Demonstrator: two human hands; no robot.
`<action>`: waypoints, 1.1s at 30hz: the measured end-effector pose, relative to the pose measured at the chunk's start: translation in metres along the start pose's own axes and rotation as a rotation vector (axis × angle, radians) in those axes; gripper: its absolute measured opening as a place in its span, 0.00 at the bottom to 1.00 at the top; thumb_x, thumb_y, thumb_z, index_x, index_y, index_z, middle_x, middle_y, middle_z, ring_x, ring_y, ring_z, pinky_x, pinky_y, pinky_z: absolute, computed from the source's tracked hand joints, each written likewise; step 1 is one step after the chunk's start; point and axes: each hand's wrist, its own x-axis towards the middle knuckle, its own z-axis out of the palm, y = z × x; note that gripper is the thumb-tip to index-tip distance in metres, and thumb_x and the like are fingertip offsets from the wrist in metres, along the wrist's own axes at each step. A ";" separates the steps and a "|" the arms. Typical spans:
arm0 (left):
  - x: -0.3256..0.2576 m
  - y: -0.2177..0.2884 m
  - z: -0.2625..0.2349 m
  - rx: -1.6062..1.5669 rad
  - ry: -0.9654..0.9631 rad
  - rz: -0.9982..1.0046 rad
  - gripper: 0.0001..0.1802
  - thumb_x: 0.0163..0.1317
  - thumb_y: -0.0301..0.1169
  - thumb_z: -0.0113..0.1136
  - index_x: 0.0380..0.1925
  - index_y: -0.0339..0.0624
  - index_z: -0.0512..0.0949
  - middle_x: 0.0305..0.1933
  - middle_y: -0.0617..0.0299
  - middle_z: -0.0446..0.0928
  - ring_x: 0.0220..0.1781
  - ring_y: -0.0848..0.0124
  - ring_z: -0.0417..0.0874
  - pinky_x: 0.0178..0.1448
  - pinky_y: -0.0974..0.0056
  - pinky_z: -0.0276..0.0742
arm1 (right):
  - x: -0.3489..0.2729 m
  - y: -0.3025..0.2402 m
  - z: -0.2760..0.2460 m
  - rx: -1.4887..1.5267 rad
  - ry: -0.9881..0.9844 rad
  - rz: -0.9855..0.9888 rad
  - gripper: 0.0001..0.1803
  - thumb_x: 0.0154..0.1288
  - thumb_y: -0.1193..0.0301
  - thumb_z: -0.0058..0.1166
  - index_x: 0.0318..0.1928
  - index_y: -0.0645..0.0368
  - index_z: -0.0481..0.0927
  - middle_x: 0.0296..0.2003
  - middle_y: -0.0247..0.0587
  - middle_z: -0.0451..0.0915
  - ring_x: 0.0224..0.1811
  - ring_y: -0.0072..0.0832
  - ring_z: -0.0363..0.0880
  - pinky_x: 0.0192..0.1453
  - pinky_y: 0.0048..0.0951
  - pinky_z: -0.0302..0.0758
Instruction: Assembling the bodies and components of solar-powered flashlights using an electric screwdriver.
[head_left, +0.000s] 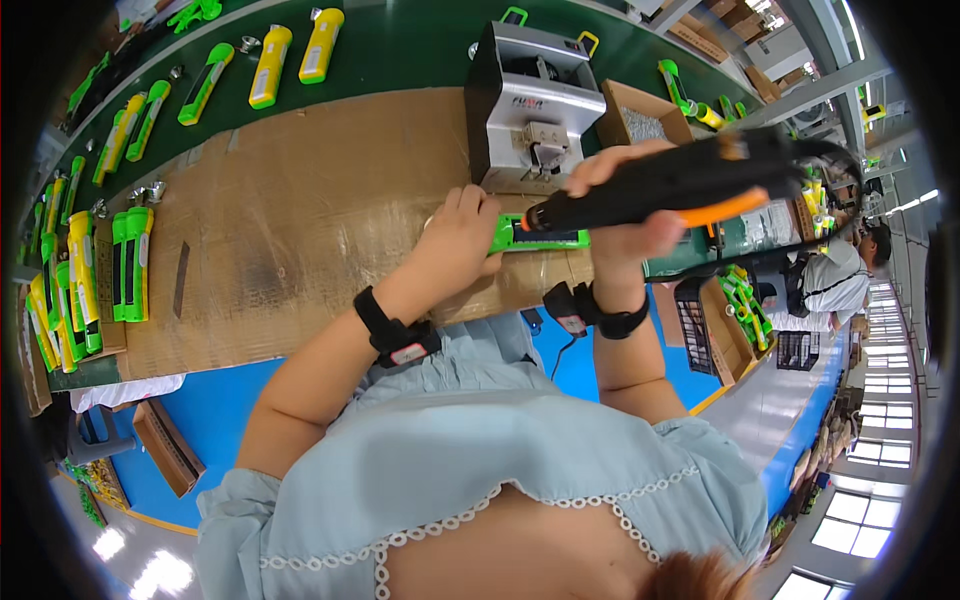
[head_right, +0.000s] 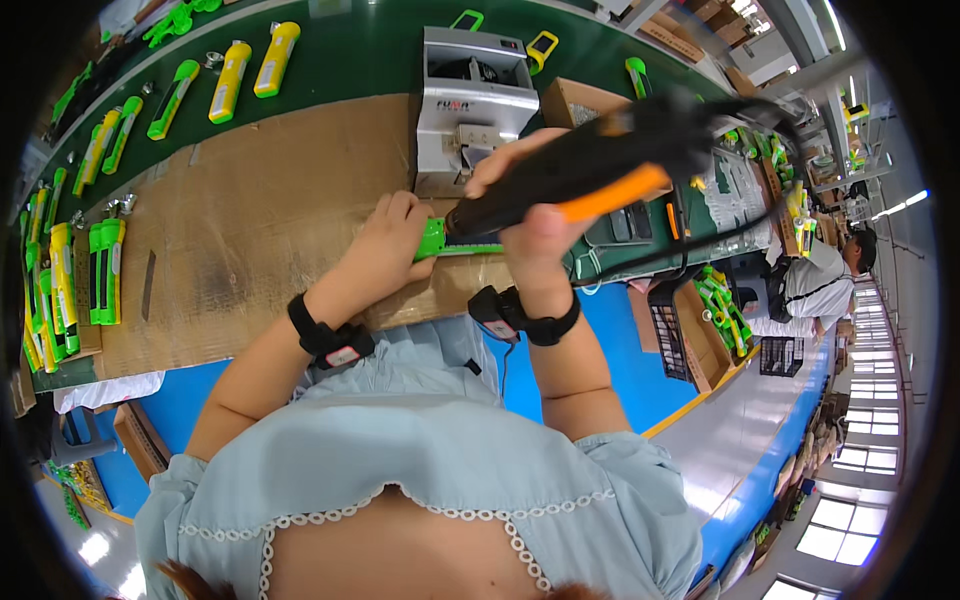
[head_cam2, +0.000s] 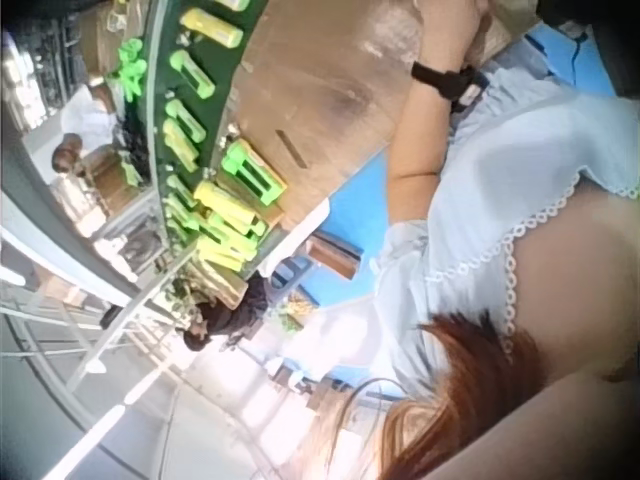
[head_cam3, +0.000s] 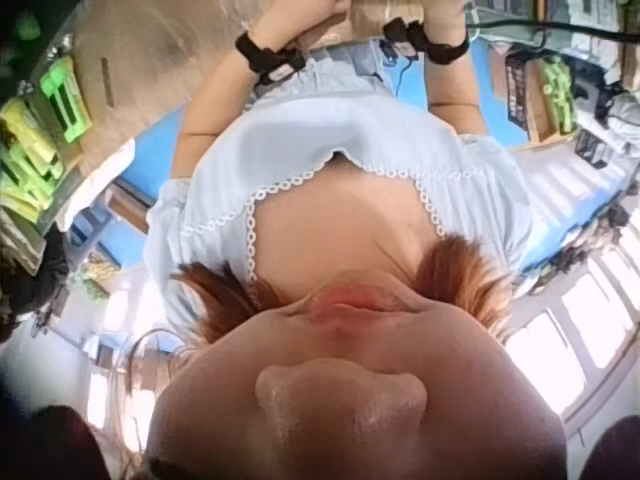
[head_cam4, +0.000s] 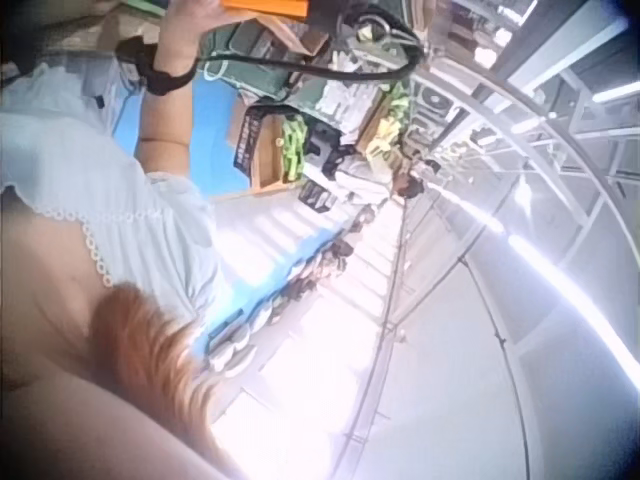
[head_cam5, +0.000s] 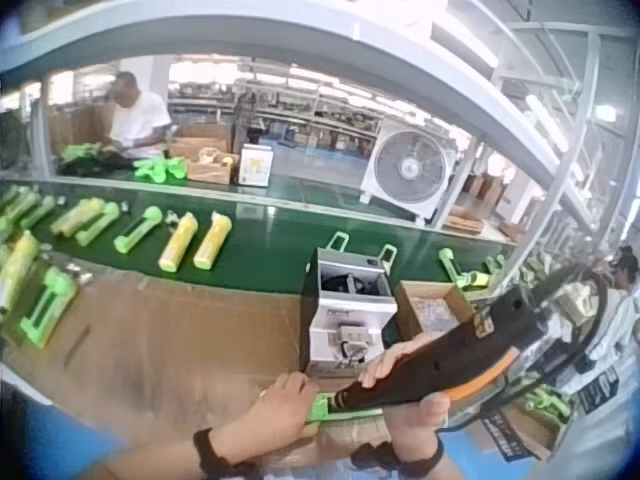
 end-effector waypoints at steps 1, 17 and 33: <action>0.000 0.002 -0.001 0.006 0.006 0.006 0.26 0.39 0.27 0.65 0.41 0.32 0.70 0.44 0.47 0.67 0.48 0.50 0.69 0.54 0.55 0.69 | 0.009 -0.010 0.000 0.019 0.034 -0.064 0.41 0.46 0.31 0.53 0.41 0.58 0.66 0.26 0.43 0.73 0.23 0.34 0.75 0.30 0.33 0.75; -0.002 -0.002 0.000 -0.032 0.019 -0.011 0.26 0.41 0.25 0.62 0.43 0.31 0.68 0.46 0.44 0.65 0.48 0.48 0.68 0.52 0.53 0.68 | 0.059 0.020 -0.007 -0.071 -0.040 -0.017 0.36 0.50 0.40 0.58 0.38 0.64 0.69 0.24 0.44 0.73 0.21 0.34 0.75 0.25 0.31 0.74; -0.001 -0.002 -0.001 -0.080 0.007 -0.033 0.26 0.41 0.25 0.63 0.43 0.30 0.69 0.45 0.44 0.66 0.49 0.47 0.68 0.55 0.54 0.67 | 0.020 0.020 0.015 -0.086 -0.070 0.039 0.39 0.49 0.38 0.57 0.37 0.65 0.66 0.22 0.47 0.73 0.20 0.33 0.75 0.26 0.30 0.75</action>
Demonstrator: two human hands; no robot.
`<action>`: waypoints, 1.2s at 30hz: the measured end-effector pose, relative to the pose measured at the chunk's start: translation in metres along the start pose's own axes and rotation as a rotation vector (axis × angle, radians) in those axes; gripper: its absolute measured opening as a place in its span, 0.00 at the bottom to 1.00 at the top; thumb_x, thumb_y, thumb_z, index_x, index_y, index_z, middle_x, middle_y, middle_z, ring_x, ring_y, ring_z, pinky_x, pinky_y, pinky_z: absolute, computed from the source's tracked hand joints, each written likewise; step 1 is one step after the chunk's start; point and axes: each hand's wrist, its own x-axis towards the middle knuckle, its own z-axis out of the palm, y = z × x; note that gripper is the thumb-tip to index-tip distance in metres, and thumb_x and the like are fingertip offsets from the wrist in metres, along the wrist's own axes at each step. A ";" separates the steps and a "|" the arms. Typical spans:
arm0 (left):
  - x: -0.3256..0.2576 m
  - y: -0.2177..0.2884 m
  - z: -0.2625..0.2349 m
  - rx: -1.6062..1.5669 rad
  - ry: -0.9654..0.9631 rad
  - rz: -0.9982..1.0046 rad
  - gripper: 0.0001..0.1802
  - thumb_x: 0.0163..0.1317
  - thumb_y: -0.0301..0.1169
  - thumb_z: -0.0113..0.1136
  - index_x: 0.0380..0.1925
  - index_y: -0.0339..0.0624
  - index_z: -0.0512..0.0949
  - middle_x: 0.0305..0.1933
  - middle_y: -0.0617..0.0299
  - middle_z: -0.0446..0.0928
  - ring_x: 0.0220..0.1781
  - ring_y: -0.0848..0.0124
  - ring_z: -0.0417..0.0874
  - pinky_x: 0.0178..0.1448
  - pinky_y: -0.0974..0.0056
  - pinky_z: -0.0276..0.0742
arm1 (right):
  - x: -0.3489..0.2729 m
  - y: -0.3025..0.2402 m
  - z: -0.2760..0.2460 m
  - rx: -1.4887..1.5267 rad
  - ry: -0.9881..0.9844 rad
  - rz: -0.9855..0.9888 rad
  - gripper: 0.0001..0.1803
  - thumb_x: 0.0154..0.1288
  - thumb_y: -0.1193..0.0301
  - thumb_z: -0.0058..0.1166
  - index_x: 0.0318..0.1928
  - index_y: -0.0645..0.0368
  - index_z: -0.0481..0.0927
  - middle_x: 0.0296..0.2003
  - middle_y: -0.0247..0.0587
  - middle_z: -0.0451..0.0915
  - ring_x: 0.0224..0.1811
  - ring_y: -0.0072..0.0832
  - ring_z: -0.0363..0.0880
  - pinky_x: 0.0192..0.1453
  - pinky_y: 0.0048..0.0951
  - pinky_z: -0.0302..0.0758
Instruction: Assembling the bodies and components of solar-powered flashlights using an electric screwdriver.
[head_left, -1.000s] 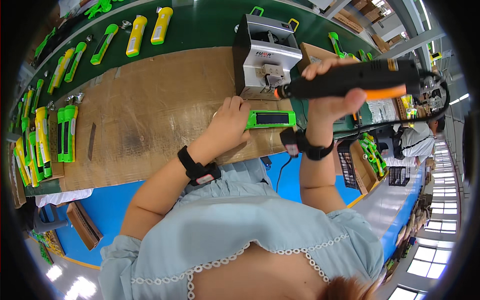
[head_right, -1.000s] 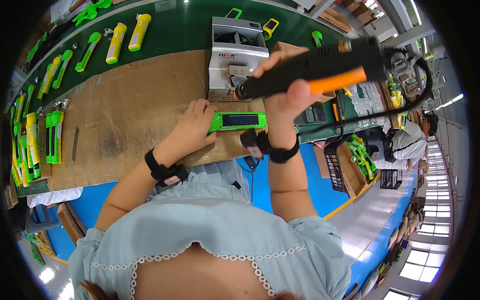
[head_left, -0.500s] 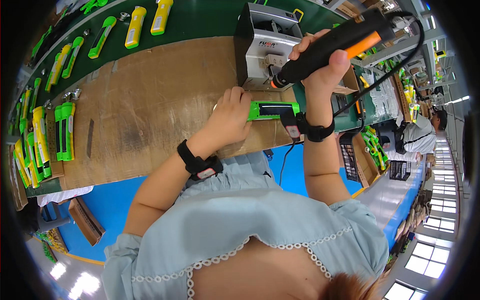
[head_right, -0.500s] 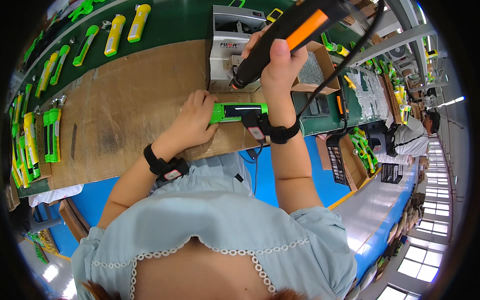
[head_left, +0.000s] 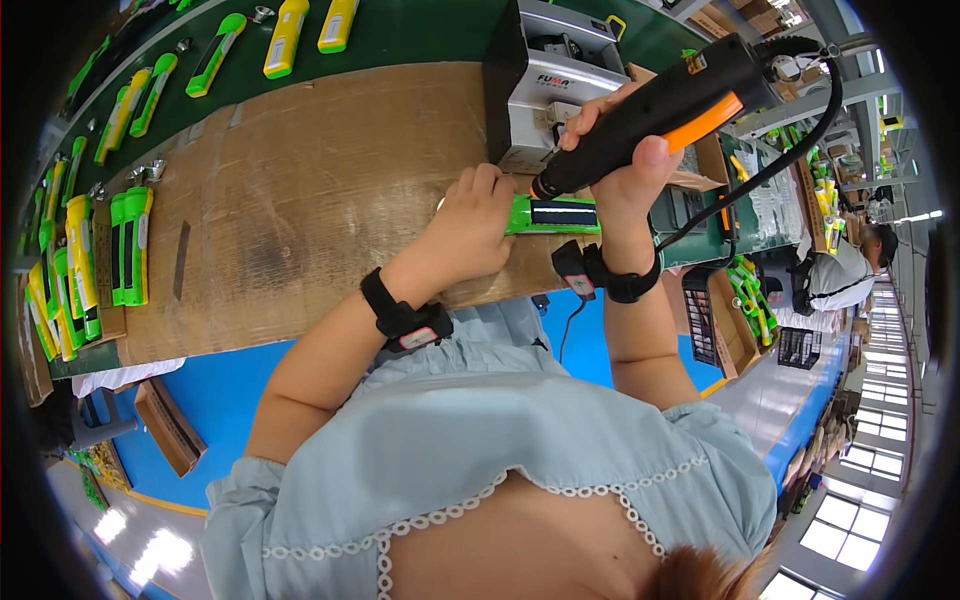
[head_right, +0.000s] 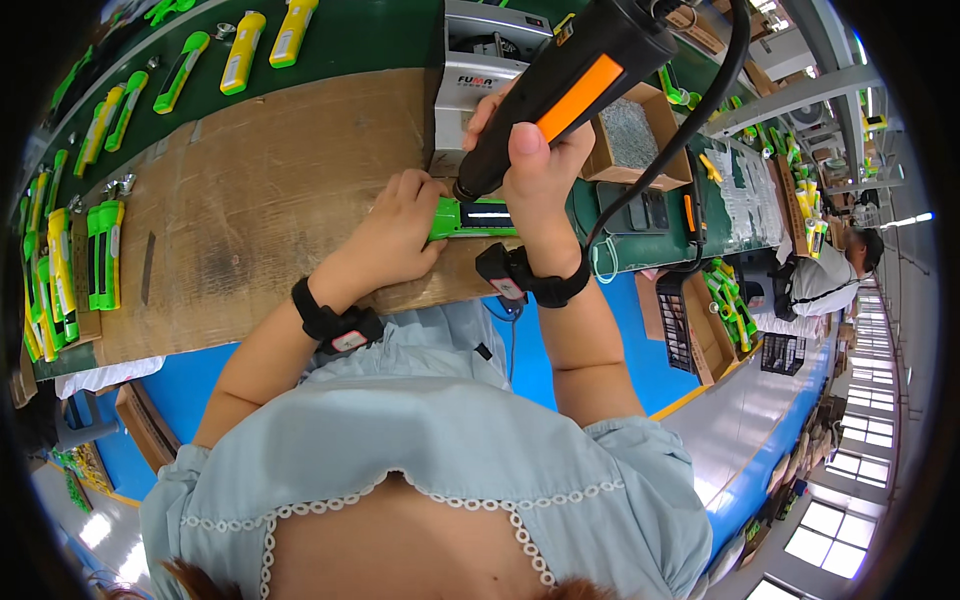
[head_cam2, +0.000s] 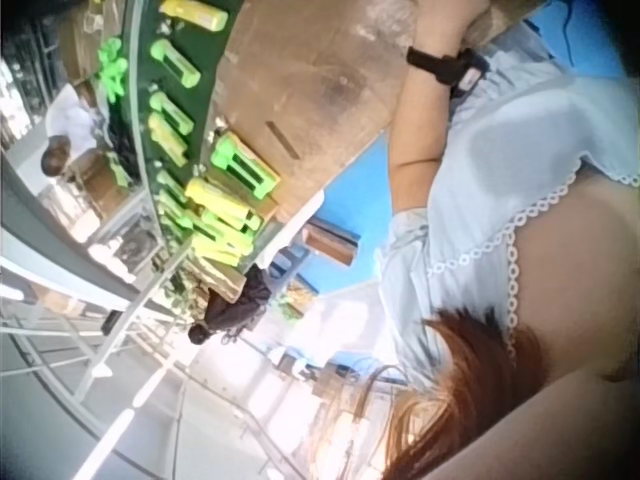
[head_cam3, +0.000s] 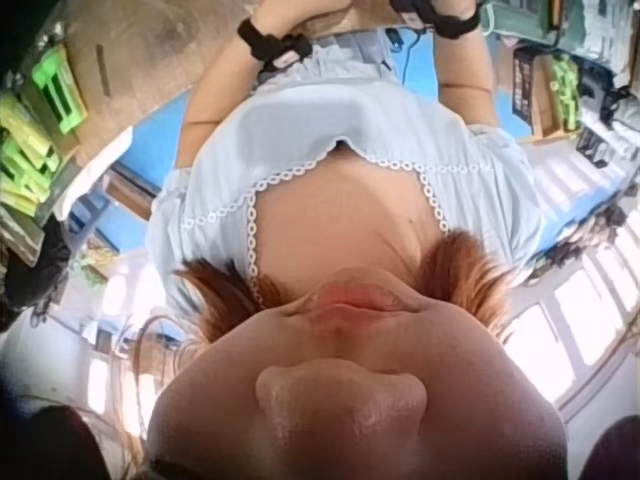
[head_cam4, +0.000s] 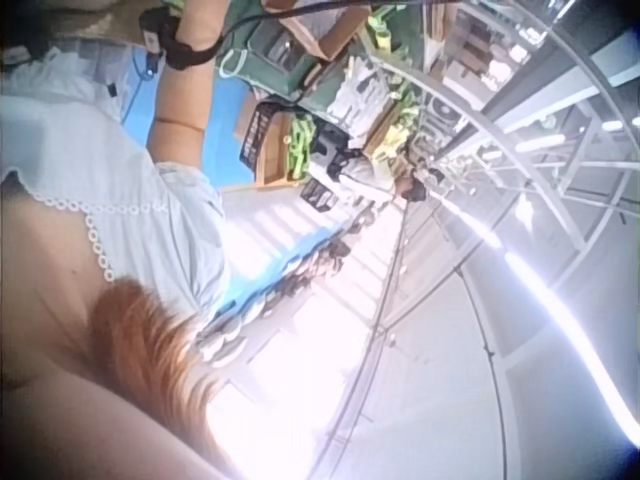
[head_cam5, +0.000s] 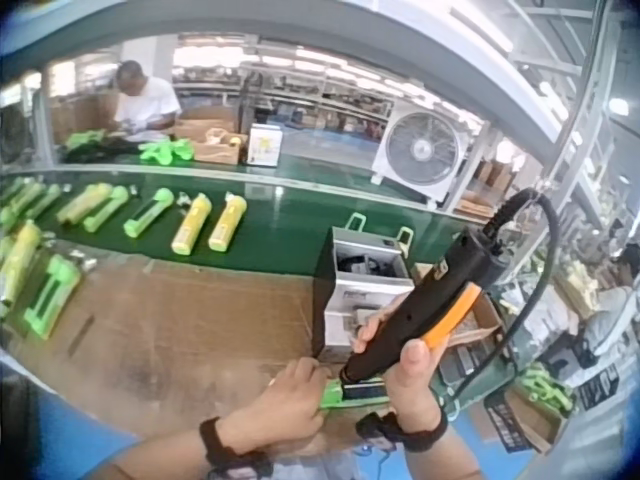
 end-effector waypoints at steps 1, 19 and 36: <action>0.000 0.000 0.000 0.001 -0.001 0.002 0.26 0.40 0.25 0.63 0.43 0.30 0.69 0.45 0.44 0.66 0.49 0.47 0.68 0.55 0.54 0.67 | 0.000 0.002 -0.001 0.008 -0.008 0.014 0.39 0.49 0.38 0.57 0.36 0.65 0.66 0.22 0.47 0.72 0.20 0.33 0.74 0.26 0.30 0.75; 0.003 -0.001 -0.004 0.053 -0.059 -0.016 0.27 0.40 0.26 0.64 0.44 0.29 0.69 0.45 0.44 0.67 0.49 0.48 0.69 0.54 0.54 0.67 | -0.002 0.021 0.006 0.130 -0.049 0.073 0.34 0.50 0.44 0.62 0.37 0.66 0.70 0.22 0.41 0.74 0.20 0.27 0.74 0.24 0.23 0.71; 0.079 -0.091 -0.064 0.921 0.174 -0.453 0.42 0.46 0.70 0.53 0.32 0.35 0.74 0.36 0.53 0.74 0.37 0.58 0.77 0.40 0.57 0.72 | 0.012 -0.027 0.018 0.354 0.052 0.061 0.45 0.38 0.43 0.71 0.46 0.65 0.67 0.26 0.42 0.74 0.27 0.28 0.77 0.26 0.25 0.75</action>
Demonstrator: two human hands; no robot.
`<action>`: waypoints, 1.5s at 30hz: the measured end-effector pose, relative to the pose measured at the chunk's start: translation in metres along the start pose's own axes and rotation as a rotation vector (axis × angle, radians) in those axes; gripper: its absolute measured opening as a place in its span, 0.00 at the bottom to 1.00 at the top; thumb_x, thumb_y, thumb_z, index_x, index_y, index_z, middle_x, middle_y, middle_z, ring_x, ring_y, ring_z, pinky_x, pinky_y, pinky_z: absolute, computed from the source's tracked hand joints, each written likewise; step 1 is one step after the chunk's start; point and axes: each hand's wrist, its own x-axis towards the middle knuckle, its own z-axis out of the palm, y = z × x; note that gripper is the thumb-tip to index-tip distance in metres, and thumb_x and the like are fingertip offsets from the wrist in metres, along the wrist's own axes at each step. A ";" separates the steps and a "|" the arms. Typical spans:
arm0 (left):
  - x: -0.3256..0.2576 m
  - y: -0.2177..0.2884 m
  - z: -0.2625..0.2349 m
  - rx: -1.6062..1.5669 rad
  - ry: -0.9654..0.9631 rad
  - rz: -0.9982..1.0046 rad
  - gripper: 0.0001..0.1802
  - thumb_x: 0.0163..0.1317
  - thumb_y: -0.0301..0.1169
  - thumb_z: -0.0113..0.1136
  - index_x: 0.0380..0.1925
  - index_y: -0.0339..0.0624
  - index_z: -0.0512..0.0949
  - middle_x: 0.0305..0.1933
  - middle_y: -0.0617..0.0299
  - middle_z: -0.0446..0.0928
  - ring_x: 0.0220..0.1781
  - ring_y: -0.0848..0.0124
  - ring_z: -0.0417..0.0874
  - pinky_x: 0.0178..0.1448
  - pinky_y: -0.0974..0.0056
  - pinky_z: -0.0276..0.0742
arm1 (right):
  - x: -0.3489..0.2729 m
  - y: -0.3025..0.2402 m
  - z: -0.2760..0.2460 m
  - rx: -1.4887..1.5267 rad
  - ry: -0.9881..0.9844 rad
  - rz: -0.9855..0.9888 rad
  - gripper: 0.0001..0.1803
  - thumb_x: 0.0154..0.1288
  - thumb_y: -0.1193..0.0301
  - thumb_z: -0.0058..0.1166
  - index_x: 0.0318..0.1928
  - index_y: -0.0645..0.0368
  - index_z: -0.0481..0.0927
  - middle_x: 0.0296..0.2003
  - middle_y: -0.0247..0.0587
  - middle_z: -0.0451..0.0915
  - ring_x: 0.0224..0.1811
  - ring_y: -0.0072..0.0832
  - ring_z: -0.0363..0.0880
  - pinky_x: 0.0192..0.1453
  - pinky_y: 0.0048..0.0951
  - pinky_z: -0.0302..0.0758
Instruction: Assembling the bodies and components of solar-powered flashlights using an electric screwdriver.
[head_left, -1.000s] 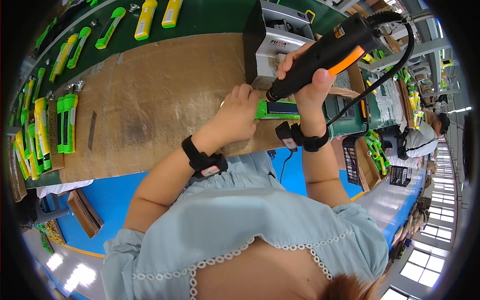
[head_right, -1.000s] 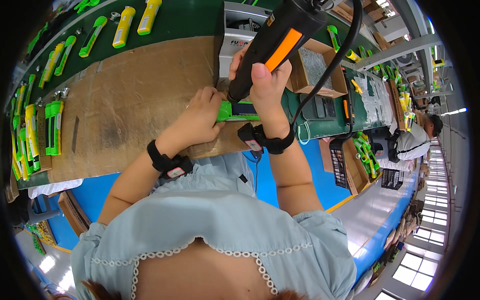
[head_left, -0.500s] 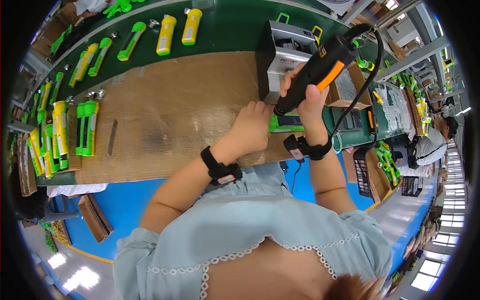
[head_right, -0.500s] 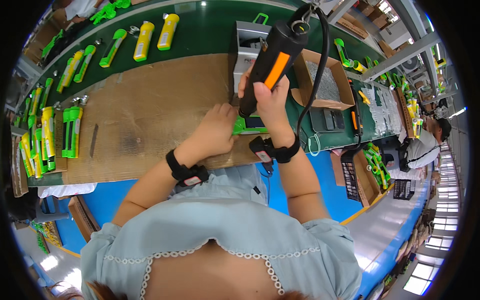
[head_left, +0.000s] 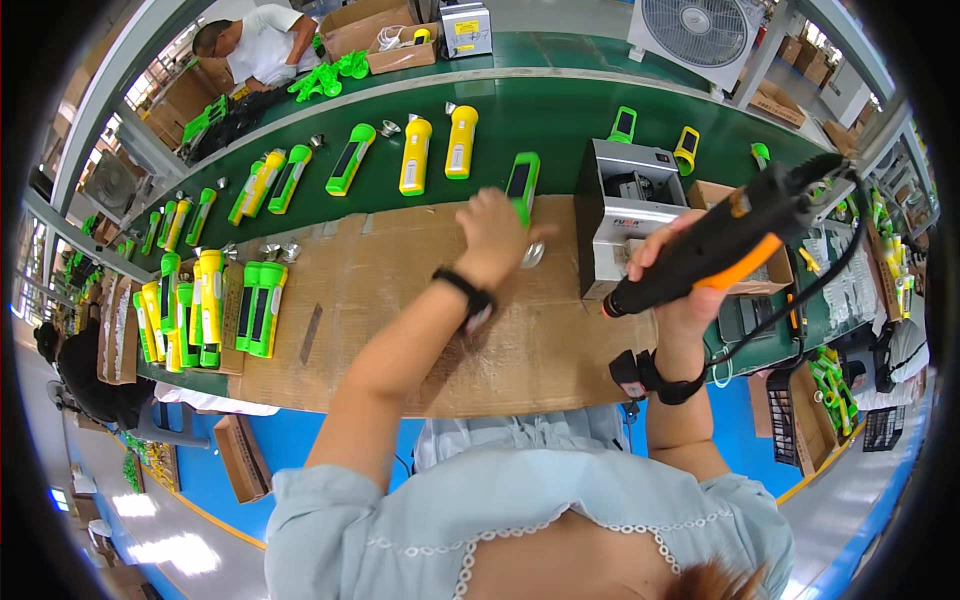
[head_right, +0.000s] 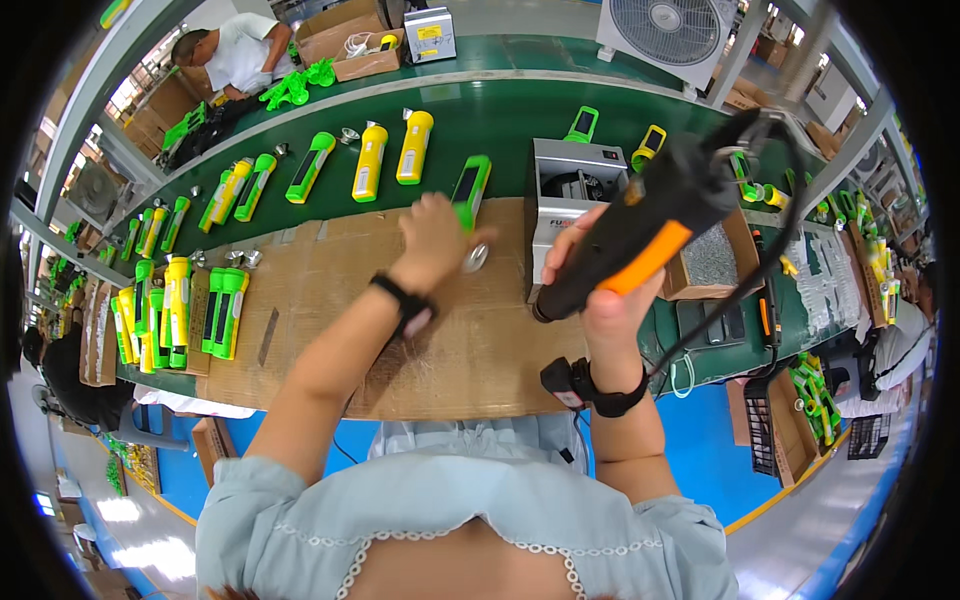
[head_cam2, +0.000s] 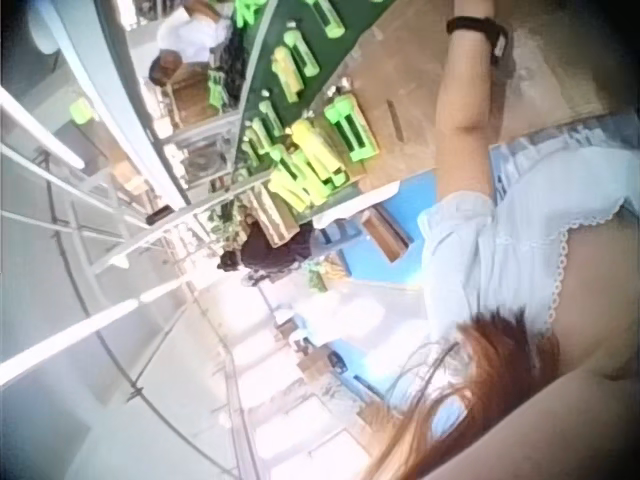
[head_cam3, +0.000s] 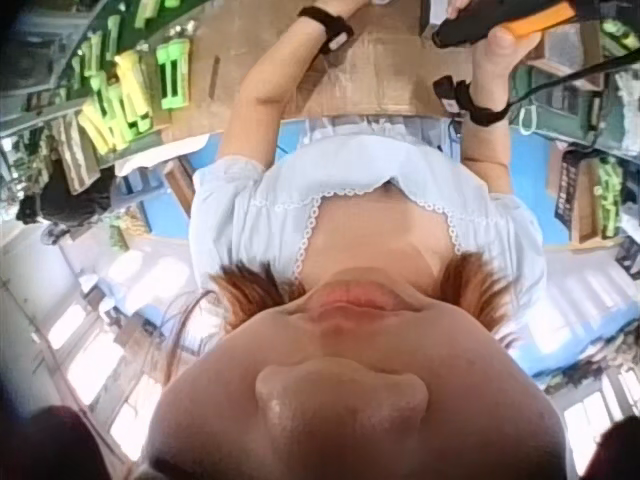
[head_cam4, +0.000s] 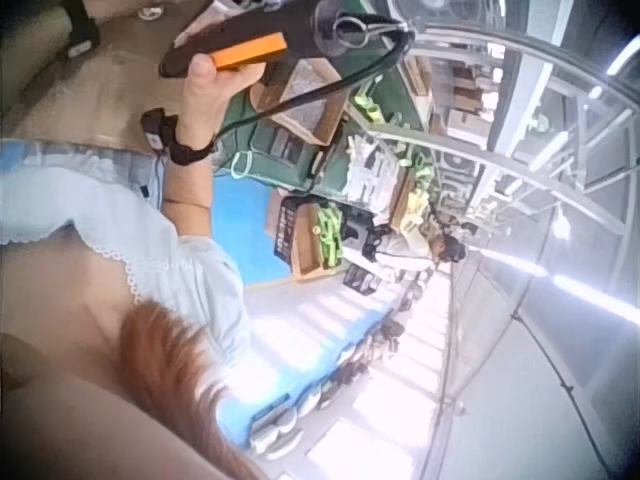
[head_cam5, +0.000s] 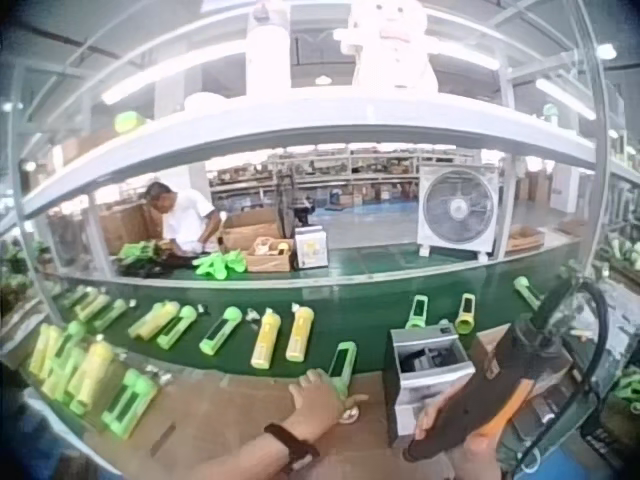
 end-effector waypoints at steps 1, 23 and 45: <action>0.032 -0.001 0.012 -0.089 -0.001 -0.104 0.43 0.45 0.70 0.53 0.35 0.35 0.74 0.40 0.52 0.72 0.41 0.56 0.75 0.43 0.53 0.71 | 0.001 0.008 -0.001 -0.037 0.016 -0.023 0.45 0.37 0.43 0.71 0.45 0.65 0.67 0.26 0.42 0.75 0.27 0.28 0.77 0.26 0.25 0.74; -0.043 -0.180 0.004 -1.755 -0.358 -0.560 0.23 0.64 0.51 0.47 0.40 0.40 0.72 0.34 0.60 0.76 0.40 0.68 0.76 0.50 0.63 0.69 | -0.012 -0.003 -0.070 -0.203 0.112 -0.178 0.43 0.45 0.42 0.65 0.46 0.69 0.67 0.28 0.42 0.72 0.26 0.28 0.75 0.26 0.25 0.72; -0.161 -0.036 -0.064 -1.786 -0.894 -0.302 0.35 0.58 0.33 0.44 0.68 0.60 0.54 0.35 0.51 0.77 0.24 0.64 0.77 0.25 0.62 0.72 | 0.022 -0.001 -0.042 -0.194 0.042 -0.011 0.26 0.57 0.49 0.58 0.36 0.62 0.71 0.20 0.40 0.76 0.19 0.25 0.75 0.22 0.23 0.72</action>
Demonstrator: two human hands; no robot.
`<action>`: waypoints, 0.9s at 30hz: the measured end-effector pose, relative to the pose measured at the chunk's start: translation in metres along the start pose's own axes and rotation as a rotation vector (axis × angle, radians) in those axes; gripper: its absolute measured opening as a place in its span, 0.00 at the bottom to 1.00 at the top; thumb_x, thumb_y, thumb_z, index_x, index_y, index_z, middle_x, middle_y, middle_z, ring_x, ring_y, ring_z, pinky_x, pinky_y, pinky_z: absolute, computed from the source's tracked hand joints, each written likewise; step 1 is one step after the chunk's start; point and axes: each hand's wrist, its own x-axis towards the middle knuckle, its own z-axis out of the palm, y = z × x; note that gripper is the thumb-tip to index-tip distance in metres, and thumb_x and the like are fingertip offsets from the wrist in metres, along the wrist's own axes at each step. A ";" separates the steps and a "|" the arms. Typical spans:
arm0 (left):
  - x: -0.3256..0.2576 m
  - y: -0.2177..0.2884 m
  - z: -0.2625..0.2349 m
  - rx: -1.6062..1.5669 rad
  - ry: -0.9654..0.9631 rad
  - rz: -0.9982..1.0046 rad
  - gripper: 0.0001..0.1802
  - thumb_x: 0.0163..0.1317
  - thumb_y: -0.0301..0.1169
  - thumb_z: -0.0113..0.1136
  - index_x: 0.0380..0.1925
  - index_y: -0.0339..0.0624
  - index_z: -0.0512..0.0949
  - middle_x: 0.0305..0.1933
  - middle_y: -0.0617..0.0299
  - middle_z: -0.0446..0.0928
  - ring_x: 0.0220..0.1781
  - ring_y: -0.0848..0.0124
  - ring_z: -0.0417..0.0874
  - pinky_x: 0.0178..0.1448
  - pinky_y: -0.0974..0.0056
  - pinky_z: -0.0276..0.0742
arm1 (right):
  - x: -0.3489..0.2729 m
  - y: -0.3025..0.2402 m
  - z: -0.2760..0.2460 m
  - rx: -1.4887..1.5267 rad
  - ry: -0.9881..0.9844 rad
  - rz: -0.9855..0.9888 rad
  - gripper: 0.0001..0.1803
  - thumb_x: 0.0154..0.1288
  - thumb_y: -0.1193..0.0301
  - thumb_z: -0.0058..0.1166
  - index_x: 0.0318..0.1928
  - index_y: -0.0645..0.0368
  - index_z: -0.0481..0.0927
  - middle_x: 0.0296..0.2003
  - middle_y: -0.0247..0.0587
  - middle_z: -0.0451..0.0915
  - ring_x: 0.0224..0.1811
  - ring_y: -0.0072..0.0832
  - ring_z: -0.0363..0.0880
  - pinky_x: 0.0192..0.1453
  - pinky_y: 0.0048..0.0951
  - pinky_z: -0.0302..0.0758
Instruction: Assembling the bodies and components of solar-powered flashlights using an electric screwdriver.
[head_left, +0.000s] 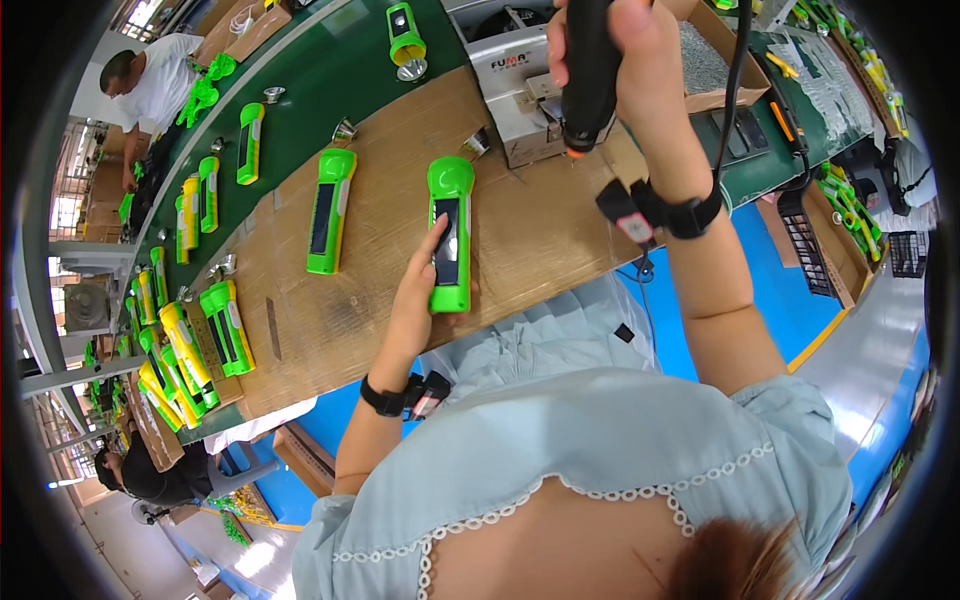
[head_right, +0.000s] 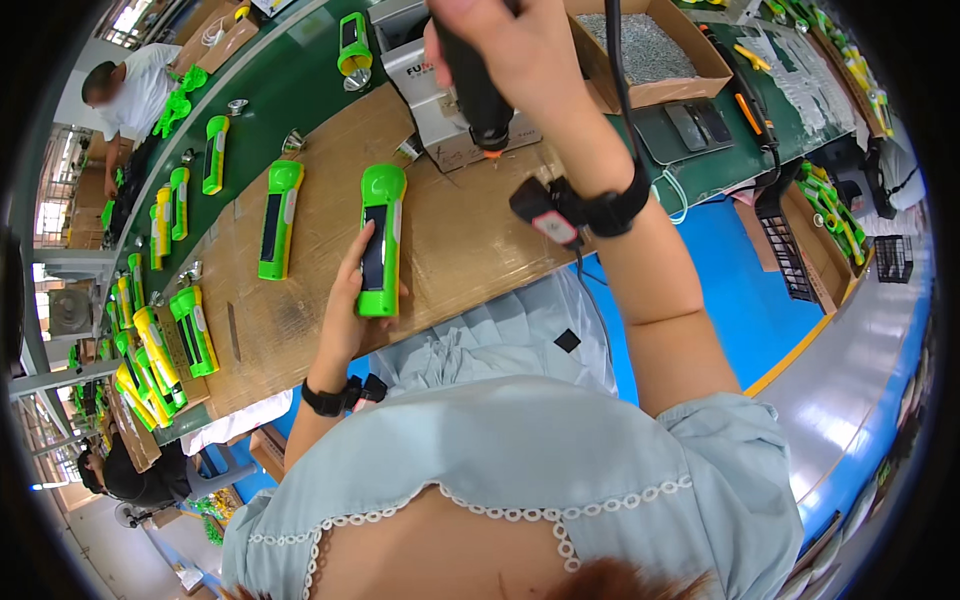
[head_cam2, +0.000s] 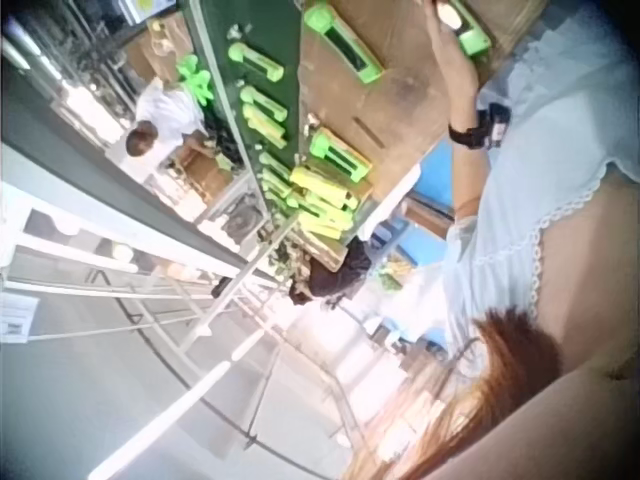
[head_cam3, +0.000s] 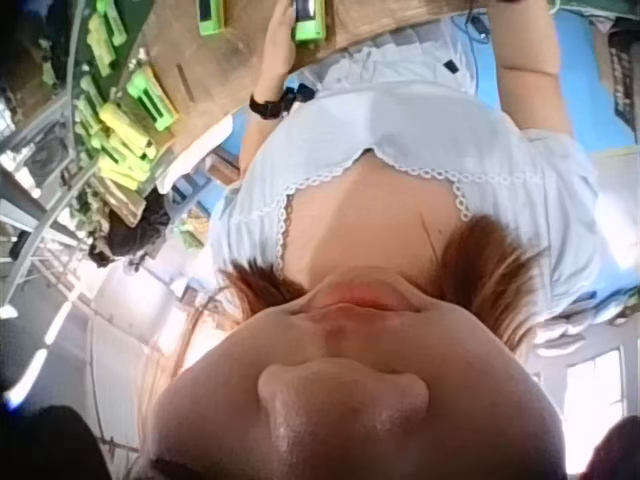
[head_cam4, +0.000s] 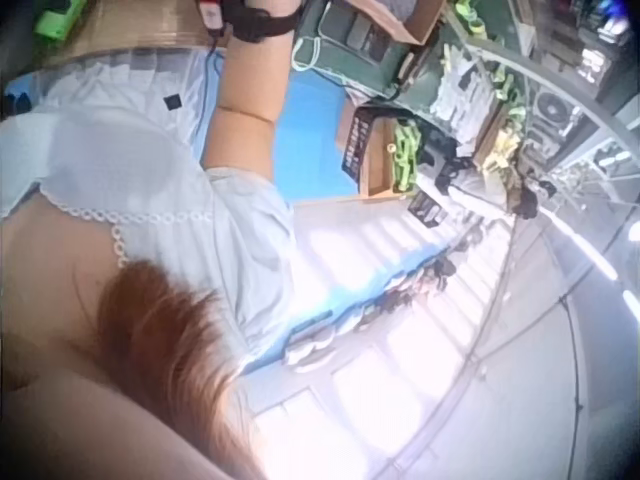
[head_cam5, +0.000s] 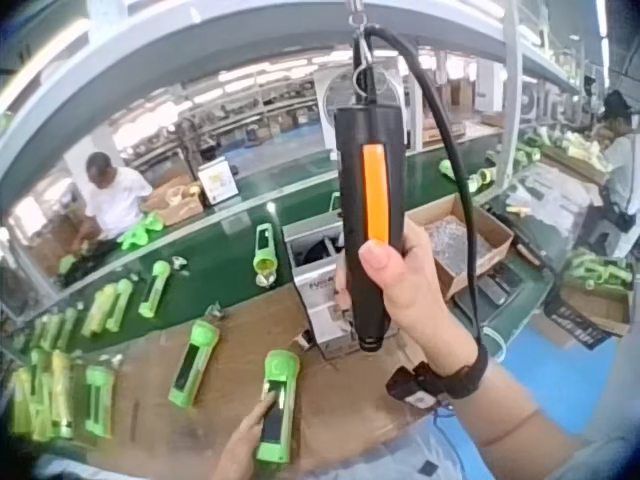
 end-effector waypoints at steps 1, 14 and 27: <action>-0.004 0.007 0.005 -0.006 -0.007 0.004 0.35 0.58 0.33 0.44 0.68 0.60 0.54 0.35 0.51 0.77 0.24 0.64 0.77 0.25 0.62 0.72 | -0.006 -0.003 0.004 -0.042 0.029 -0.066 0.26 0.56 0.50 0.59 0.37 0.62 0.70 0.20 0.40 0.76 0.20 0.26 0.76 0.23 0.23 0.72; 0.023 0.048 0.011 1.735 -0.231 0.705 0.23 0.40 0.29 0.65 0.41 0.46 0.73 0.44 0.57 0.71 0.52 0.58 0.71 0.59 0.53 0.65 | -0.022 -0.023 -0.013 -0.133 -0.145 -0.046 0.38 0.52 0.45 0.55 0.50 0.67 0.66 0.29 0.46 0.75 0.26 0.31 0.75 0.29 0.28 0.73; 0.057 -0.009 0.061 1.603 0.334 0.584 0.28 0.44 0.46 0.67 0.43 0.41 0.74 0.34 0.56 0.69 0.40 0.60 0.69 0.42 0.58 0.62 | -0.065 -0.020 -0.006 -0.097 -0.185 0.080 0.42 0.48 0.35 0.51 0.46 0.61 0.63 0.28 0.44 0.69 0.25 0.32 0.70 0.33 0.34 0.70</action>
